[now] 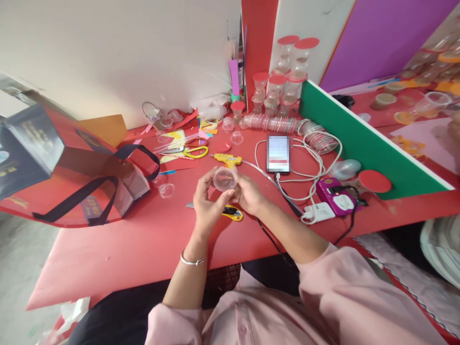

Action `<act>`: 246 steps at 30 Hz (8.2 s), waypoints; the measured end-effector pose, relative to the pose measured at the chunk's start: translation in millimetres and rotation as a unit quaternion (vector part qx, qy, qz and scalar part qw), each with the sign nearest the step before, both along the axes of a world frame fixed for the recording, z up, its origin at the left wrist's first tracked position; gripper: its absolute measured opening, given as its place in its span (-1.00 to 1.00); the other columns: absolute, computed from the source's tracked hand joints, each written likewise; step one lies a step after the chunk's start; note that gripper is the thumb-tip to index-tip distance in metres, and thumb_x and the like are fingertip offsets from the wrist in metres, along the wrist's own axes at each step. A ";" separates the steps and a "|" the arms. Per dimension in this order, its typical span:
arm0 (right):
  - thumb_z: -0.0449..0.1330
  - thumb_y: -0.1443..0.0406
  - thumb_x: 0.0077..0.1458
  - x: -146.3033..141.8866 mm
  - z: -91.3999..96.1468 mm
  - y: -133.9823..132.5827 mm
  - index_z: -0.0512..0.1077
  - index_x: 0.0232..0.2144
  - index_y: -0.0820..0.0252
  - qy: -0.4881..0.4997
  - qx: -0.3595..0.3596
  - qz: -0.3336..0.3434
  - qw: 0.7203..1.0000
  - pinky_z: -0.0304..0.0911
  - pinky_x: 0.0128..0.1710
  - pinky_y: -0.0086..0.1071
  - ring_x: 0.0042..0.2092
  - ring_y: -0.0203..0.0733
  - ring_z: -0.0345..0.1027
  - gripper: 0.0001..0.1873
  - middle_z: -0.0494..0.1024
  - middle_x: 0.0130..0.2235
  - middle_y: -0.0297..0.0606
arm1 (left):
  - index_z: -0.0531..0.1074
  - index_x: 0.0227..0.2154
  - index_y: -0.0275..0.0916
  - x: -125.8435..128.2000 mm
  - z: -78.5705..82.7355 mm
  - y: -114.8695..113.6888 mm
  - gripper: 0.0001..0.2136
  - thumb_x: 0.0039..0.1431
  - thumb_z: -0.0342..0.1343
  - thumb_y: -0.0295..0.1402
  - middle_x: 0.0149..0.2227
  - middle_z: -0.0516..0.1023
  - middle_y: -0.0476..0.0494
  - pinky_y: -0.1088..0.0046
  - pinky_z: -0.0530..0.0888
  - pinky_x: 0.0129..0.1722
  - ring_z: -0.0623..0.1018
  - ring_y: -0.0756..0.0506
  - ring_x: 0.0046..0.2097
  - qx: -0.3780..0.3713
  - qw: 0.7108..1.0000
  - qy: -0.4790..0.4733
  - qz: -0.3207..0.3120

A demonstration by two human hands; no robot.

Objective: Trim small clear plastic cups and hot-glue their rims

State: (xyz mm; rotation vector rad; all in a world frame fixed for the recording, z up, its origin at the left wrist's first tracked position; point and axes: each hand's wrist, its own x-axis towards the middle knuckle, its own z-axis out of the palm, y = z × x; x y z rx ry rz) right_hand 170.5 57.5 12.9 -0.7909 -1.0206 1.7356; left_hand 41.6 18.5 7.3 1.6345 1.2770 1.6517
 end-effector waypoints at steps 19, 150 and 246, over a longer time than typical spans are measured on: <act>0.48 -0.03 -0.11 8.0 -0.9 7.1 0.52 -0.47 0.18 -0.039 0.012 -0.170 0.985 0.13 -0.49 -0.45 -0.49 -0.39 0.18 -0.57 0.43 -0.53 -0.45 | 0.60 -0.03 -0.15 -10.6 3.3 3.0 -0.73 0.31 0.19 -0.18 0.19 0.47 -0.28 0.26 0.61 -0.01 0.48 -0.28 0.23 -0.046 0.986 -0.155 -0.027; 0.25 0.36 0.29 38.9 -4.0 -19.4 0.51 0.18 -0.12 -0.526 0.526 -0.135 0.655 0.34 -0.13 -0.29 -0.12 -0.14 0.47 -0.55 0.63 -0.08 -0.20 | 0.50 -0.06 -0.14 -44.6 8.9 -2.7 -0.52 -0.06 0.51 -0.34 -0.14 0.61 -0.12 0.62 0.41 -0.53 0.52 0.05 -0.38 -0.150 0.931 -0.320 -0.096; 0.22 0.27 0.34 36.7 -3.2 -23.6 0.53 0.14 -0.05 -0.506 0.506 -0.143 0.684 0.38 -0.08 -0.27 -0.09 -0.14 0.51 -0.64 0.66 -0.08 -0.22 | 0.49 -0.11 -0.26 -61.6 32.1 -3.2 -0.67 0.06 0.30 -0.28 -0.33 0.53 -0.03 0.60 0.44 -0.70 0.54 0.01 -0.50 -0.328 0.846 -0.373 -0.192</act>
